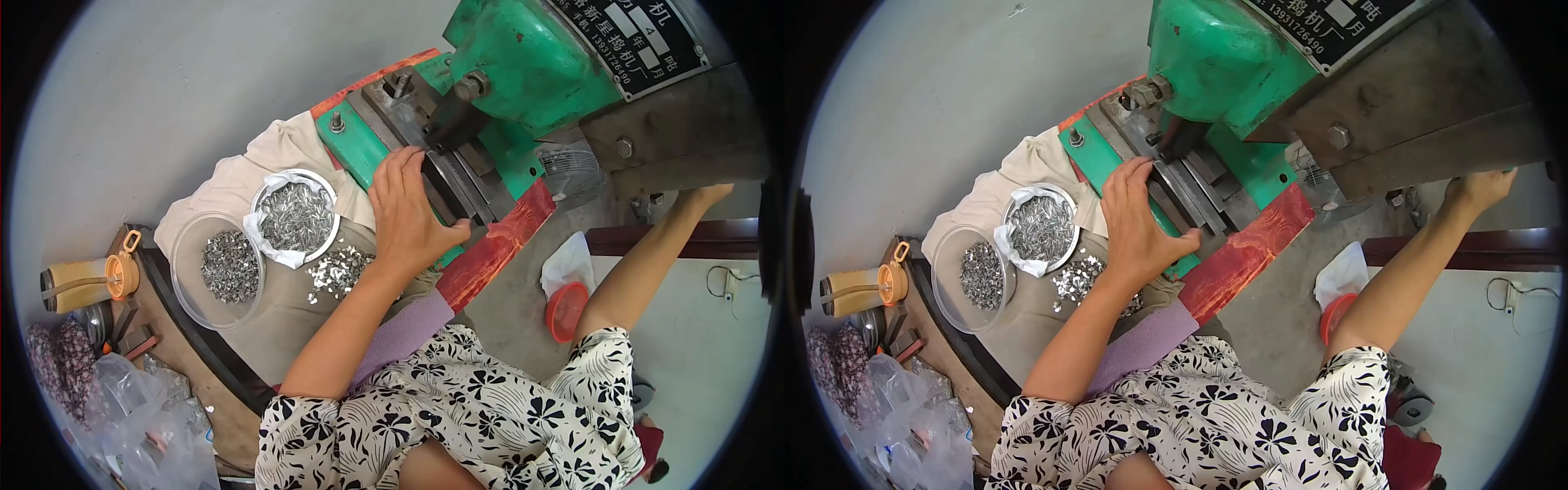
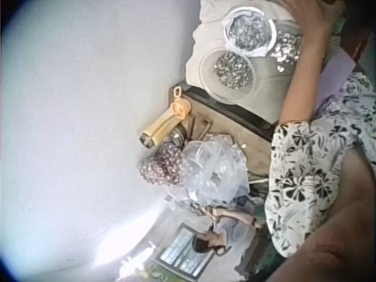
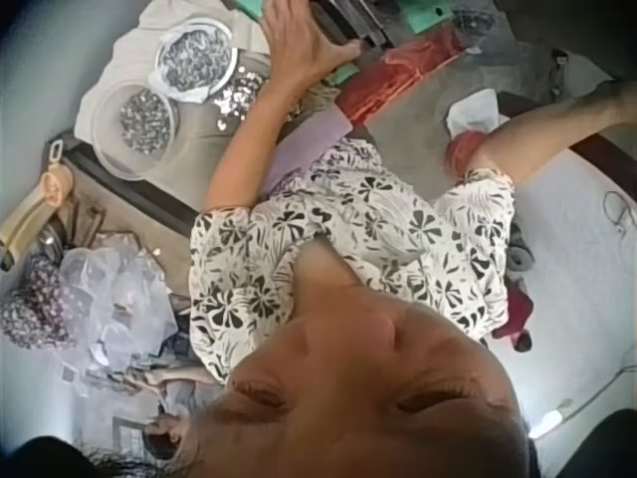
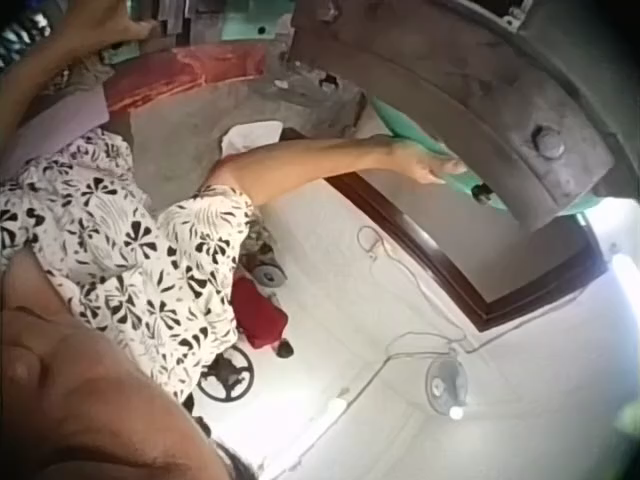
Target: Manually arranging small metal teeth on a guide strip and processing them with a mechanical press.
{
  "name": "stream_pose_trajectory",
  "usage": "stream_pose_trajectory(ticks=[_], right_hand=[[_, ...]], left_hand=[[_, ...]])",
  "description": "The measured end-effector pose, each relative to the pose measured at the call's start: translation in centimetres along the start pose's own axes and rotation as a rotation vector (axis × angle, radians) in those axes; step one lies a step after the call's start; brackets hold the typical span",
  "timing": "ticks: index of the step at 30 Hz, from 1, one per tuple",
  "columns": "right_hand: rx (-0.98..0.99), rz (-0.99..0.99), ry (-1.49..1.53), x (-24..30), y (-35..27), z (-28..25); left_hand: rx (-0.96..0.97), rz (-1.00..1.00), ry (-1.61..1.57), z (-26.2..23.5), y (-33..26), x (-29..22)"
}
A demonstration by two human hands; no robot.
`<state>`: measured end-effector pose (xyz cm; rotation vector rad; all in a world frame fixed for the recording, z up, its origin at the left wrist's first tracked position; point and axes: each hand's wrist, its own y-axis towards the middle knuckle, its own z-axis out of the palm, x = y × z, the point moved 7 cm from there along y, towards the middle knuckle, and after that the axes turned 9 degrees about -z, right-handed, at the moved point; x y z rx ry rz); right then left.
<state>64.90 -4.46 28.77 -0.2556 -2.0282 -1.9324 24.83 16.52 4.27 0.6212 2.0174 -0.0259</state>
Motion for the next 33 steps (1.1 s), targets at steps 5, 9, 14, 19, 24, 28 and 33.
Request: stream_pose_trajectory(ticks=[5,9,14,19,24,28,33], right_hand=[[-0.010,-0.113,-0.151,1.3,-7.1,1.0],[-0.080,-0.083,-0.144,9.2,-18.0,7.7],[0.946,0.510,-0.020,10.4,-27.1,16.7],[1.133,0.570,0.232,7.6,-28.4,18.5],[0.939,0.618,0.204,9.8,-27.9,17.2],[0.937,0.441,0.059,12.6,-29.7,12.7],[1.156,0.208,-0.112,17.0,-29.5,13.9]], left_hand=[[-0.017,0.011,-0.036,-0.1,-0.1,-0.5],[-0.043,0.005,-0.019,-0.1,-0.5,0.7],[-0.014,0.026,-0.072,-0.3,-0.6,0.8],[0.025,0.048,-0.156,-0.5,-2.4,0.4],[0.092,0.096,-0.224,-2.2,-5.7,0.0],[0.173,0.106,-0.237,-3.3,-8.3,0.1],[0.192,0.096,-0.247,-4.1,-9.9,0.5]])
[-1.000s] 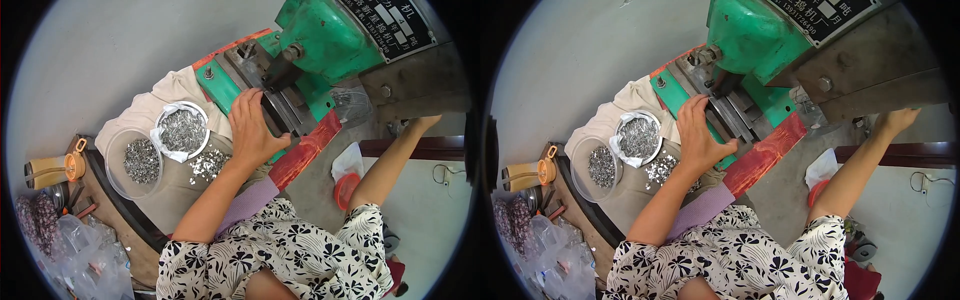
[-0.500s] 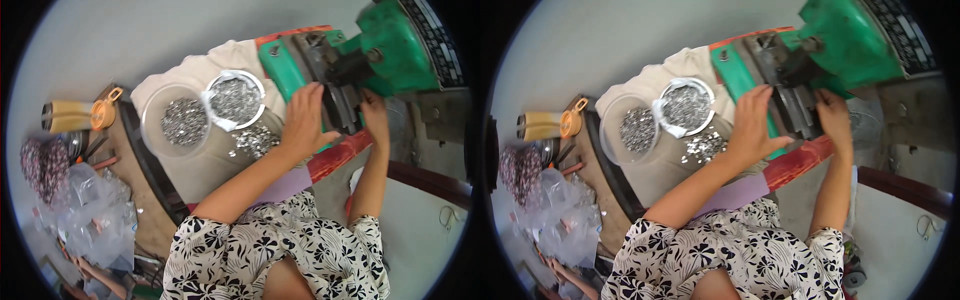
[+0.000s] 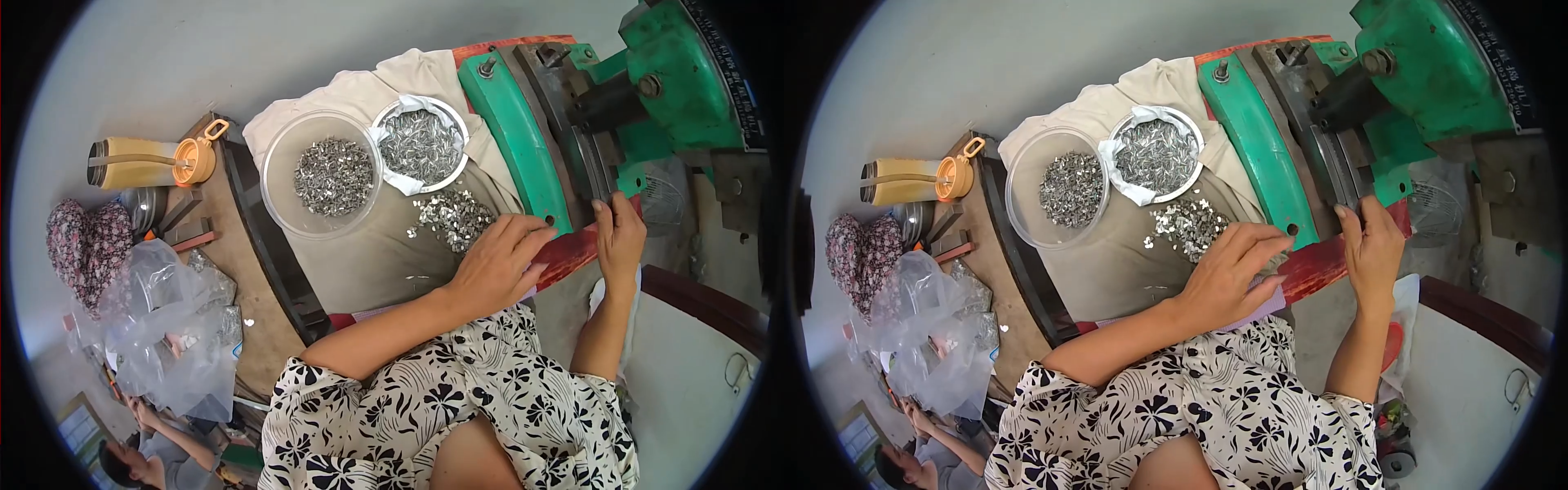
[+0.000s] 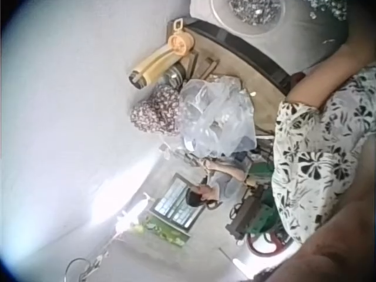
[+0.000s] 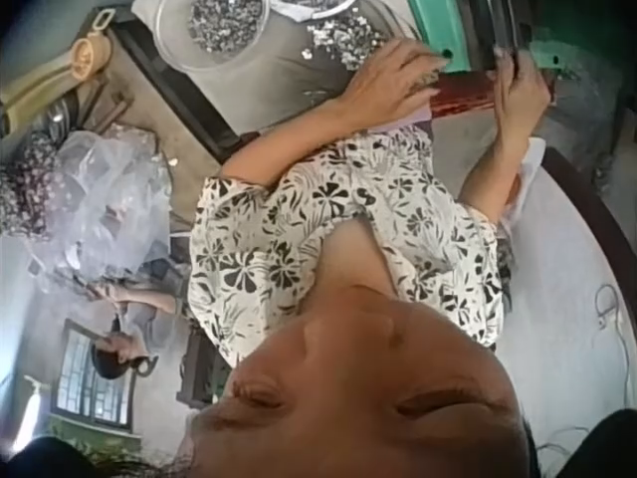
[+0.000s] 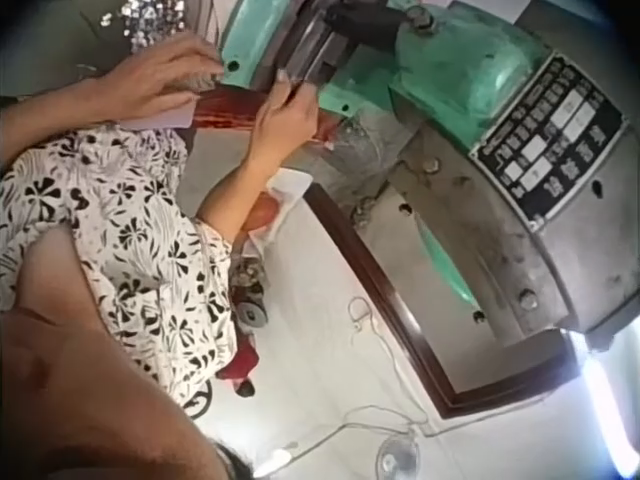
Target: Manually arranging small metal teeth on a guide strip and processing them with a mechanical press.
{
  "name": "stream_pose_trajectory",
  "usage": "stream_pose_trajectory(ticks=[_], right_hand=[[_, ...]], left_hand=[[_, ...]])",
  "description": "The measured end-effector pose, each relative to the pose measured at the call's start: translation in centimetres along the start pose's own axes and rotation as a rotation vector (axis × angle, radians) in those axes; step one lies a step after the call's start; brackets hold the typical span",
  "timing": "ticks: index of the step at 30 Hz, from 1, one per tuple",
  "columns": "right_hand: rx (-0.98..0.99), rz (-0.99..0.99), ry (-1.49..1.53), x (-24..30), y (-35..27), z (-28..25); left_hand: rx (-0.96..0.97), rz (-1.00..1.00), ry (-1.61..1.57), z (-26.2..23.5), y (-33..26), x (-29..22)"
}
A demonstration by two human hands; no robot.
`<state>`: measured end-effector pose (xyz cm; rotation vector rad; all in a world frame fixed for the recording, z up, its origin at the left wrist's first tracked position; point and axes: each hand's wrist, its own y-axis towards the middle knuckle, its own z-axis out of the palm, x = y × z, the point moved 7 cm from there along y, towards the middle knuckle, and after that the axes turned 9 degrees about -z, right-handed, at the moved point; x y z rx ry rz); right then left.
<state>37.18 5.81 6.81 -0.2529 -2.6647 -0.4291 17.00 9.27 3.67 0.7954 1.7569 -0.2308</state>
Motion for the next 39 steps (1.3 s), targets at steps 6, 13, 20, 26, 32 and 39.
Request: stream_pose_trajectory(ticks=[6,13,20,26,32,39], right_hand=[[-0.086,-0.259,-0.268,1.5,-2.5,-1.5],[-0.037,-0.316,-0.221,4.2,-7.8,-5.0],[0.144,-0.622,0.151,13.4,1.8,1.5],[0.132,-0.318,1.082,19.5,7.3,7.2],[0.113,-0.583,0.722,22.2,9.3,9.4],[0.122,-0.188,0.929,16.3,6.1,8.4]], left_hand=[[0.040,-0.042,-0.210,-0.8,-0.9,-0.1],[0.091,-0.233,-0.467,-5.6,1.2,-1.2],[0.222,-0.584,-0.460,-12.6,1.0,2.4],[-0.114,-0.420,-0.454,-21.1,-0.9,2.2],[-0.189,-0.484,-0.297,-23.6,-0.8,4.5],[-0.443,-0.487,0.118,-25.7,-1.7,6.3]])
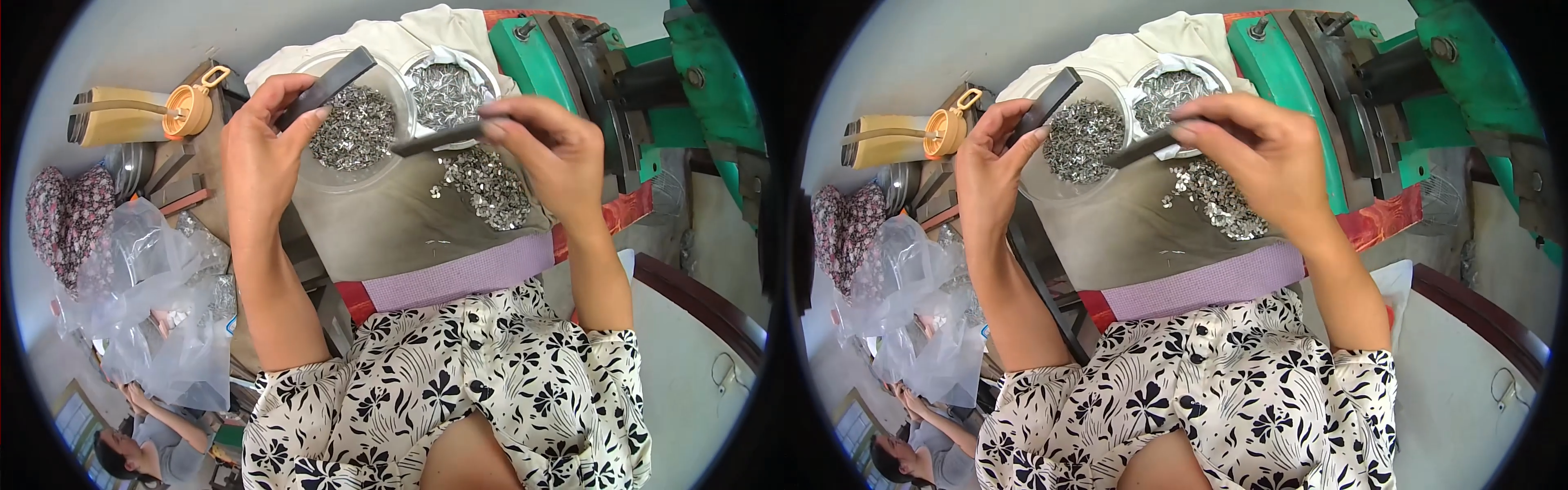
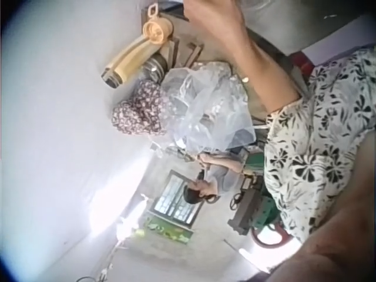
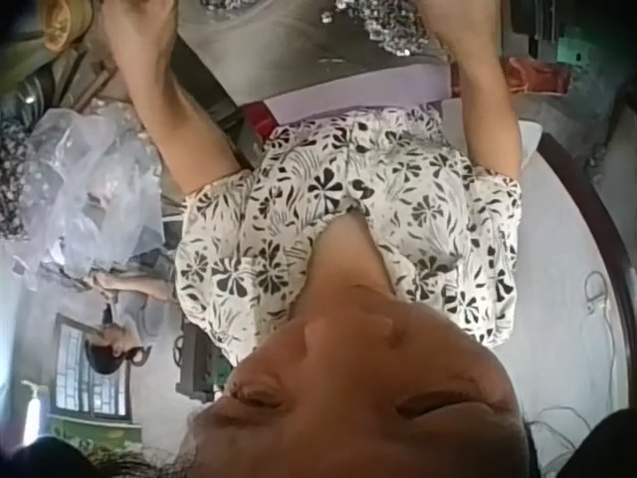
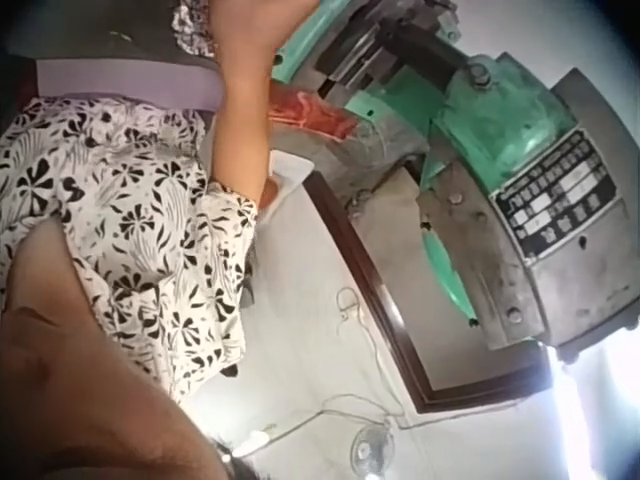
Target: Manually arranging small metal teeth on a guide strip and processing them with a mechanical press.
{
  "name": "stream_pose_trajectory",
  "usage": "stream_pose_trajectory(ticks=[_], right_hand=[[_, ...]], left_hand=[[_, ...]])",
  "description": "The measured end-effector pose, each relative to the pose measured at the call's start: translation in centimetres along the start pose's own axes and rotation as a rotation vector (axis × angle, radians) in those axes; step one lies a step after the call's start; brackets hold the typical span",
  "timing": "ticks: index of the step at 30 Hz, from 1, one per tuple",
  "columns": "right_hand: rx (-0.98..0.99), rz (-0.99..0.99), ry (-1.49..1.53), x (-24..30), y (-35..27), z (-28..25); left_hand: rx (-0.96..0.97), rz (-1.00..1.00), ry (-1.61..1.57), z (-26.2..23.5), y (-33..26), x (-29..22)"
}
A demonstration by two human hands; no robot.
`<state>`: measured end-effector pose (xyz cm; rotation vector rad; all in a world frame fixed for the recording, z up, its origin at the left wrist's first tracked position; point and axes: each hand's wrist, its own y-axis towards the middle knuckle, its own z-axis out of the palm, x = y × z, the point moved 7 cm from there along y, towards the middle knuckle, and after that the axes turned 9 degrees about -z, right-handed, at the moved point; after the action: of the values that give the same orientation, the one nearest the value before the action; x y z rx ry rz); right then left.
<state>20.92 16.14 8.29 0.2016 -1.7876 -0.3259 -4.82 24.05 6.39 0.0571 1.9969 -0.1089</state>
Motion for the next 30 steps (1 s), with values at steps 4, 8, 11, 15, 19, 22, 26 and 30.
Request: stream_pose_trajectory(ticks=[4,8,11,15,19,22,26,30], right_hand=[[0.035,0.408,0.082,-1.9,-6.6,-3.5],[-0.010,0.656,0.104,-5.5,-15.4,-9.6],[-0.246,0.778,0.060,-7.9,-20.8,-14.1],[-0.594,0.758,-0.024,-10.1,-24.3,-17.6],[-0.576,0.659,-0.218,-9.9,-22.9,-16.7],[-0.499,0.530,-0.438,-9.0,-21.9,-16.5],[-0.489,0.352,-0.597,-7.7,-21.1,-15.7],[-0.382,0.116,-0.809,-3.5,-19.0,-12.4]], left_hand=[[0.000,-0.012,0.036,0.2,0.2,1.0],[-0.034,0.049,0.158,0.5,-0.3,0.4],[0.074,-0.130,-0.135,1.2,-1.8,-0.2],[0.436,-0.266,-0.222,4.3,-6.2,-1.7],[0.793,-0.294,-0.103,10.1,-12.1,-0.4],[0.881,-0.251,0.102,13.3,-15.4,1.2],[0.760,-0.174,0.200,14.0,-18.1,3.2],[0.601,-0.211,0.314,12.0,-18.2,3.1]])
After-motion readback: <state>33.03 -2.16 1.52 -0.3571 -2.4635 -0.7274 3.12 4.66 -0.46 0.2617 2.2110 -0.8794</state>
